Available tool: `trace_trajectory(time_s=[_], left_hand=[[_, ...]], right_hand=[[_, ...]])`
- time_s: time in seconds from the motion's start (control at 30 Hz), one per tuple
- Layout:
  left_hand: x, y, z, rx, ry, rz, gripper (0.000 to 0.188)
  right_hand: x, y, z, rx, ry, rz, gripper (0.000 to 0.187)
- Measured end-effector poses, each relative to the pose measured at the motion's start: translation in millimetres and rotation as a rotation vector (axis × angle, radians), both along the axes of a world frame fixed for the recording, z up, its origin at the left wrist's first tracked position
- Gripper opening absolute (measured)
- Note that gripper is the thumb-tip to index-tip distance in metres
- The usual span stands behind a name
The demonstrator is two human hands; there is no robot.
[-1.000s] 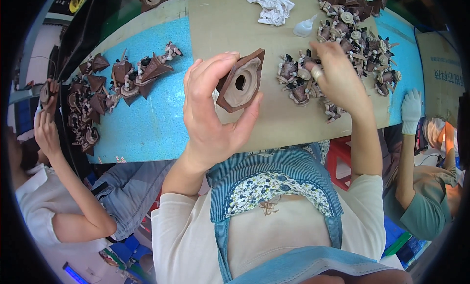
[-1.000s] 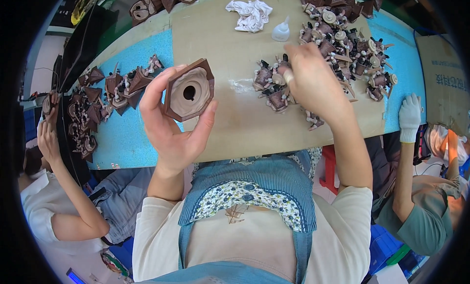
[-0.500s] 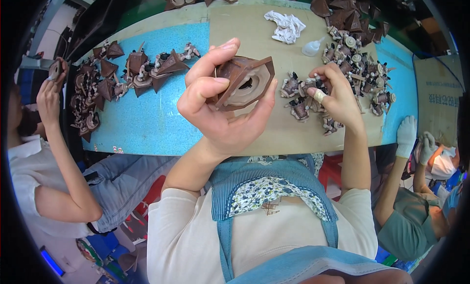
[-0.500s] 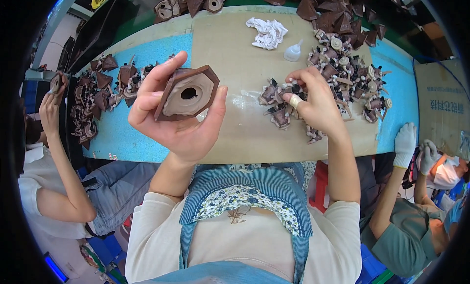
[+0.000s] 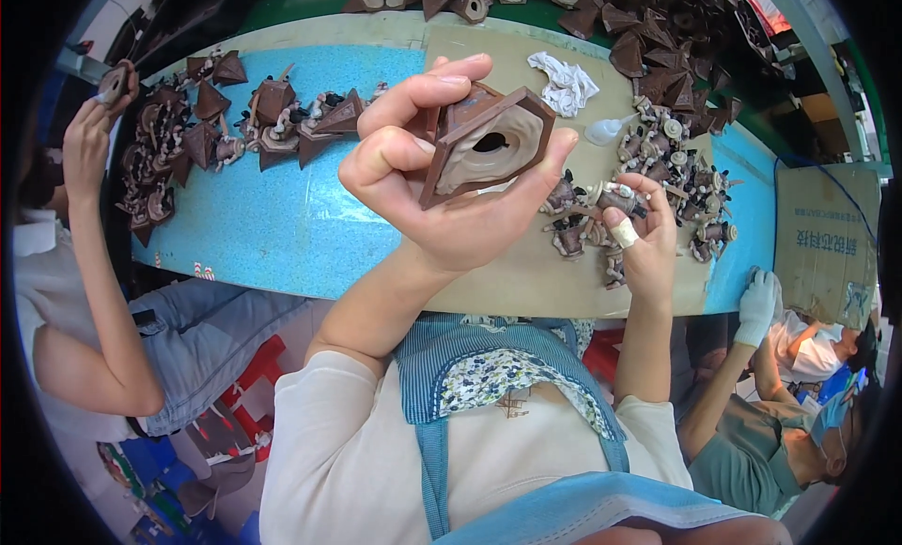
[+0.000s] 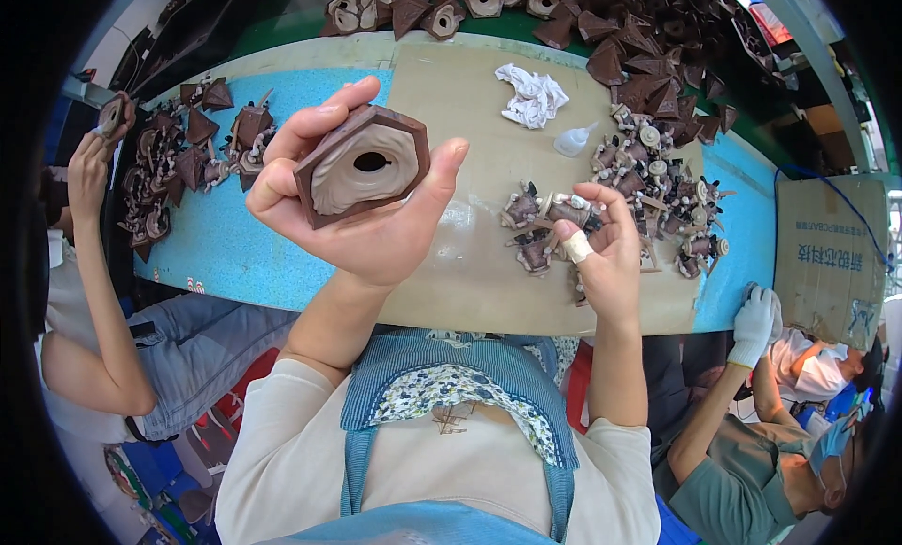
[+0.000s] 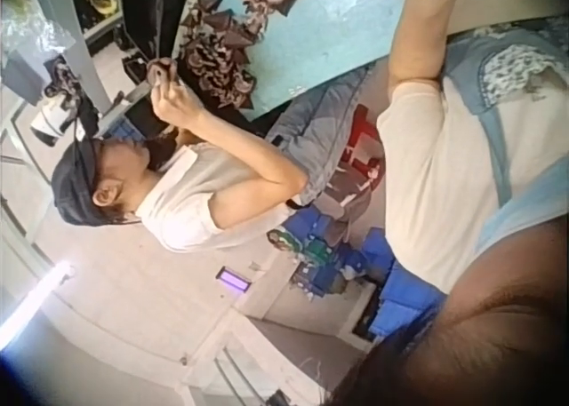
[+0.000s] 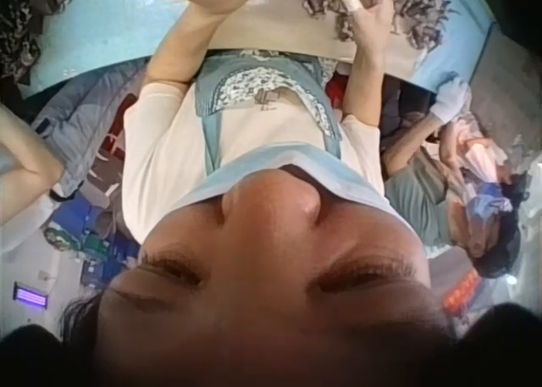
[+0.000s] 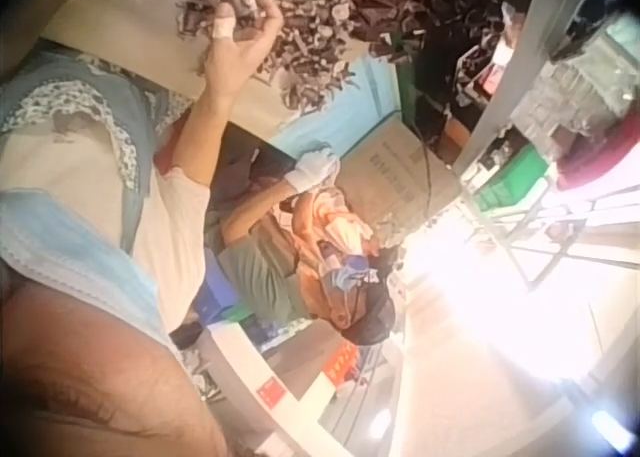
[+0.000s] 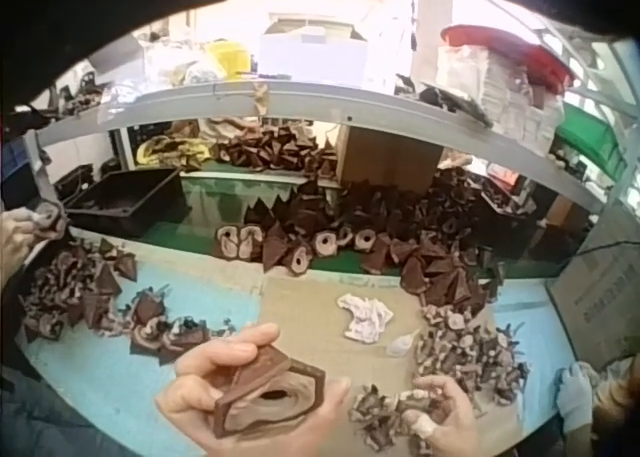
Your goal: The person glues small decorative resin figurine parts onto a hexagonal base using a glue bottle to assemble figurines.
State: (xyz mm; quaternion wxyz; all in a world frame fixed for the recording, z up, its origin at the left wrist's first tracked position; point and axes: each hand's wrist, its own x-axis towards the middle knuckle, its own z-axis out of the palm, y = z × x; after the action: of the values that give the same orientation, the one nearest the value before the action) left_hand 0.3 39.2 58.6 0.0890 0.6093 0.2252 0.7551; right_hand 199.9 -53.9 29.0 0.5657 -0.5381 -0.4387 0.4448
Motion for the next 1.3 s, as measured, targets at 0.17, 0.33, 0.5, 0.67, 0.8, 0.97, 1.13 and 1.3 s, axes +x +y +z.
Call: trace_trajectory(time_s=[0.17, 0.33, 0.5, 0.67, 0.8, 0.97, 1.13, 1.3], left_hand=[[2, 0, 3, 0.014, -0.021, 0.006, 0.090], [6, -1, 2, 0.040, -0.042, -0.062, 0.093], [-1, -18, -5, -0.499, -0.048, -0.514, 0.080], [-10, -40, -17, -1.224, -0.444, -1.229, 0.090], [6, -61, -22, -1.129, -0.144, -1.112, 0.083], [13, -71, -27, -0.946, 0.086, -0.794, 0.075], [4, -60, -33, -0.945, 0.161, -0.877, 0.081], [-9, -48, -26, -1.092, 0.284, -1.072, 0.077]], right_hand=[[-2, -8, -2, -0.015, 0.042, -0.005, 0.029], [-3, -18, -5, -0.033, 0.061, -0.031, 0.031], [-2, -23, 0, 0.047, 0.084, -0.045, 0.031], [-9, -27, 7, 0.201, 0.094, 0.043, 0.031], [-15, -31, 9, 0.304, -0.119, 0.105, 0.032], [-21, -39, 9, 0.128, 0.012, 0.149, 0.030], [-18, -39, 16, -0.077, 0.263, 0.169, 0.031], [0, -31, 31, 0.138, -0.077, 0.170, 0.030]])
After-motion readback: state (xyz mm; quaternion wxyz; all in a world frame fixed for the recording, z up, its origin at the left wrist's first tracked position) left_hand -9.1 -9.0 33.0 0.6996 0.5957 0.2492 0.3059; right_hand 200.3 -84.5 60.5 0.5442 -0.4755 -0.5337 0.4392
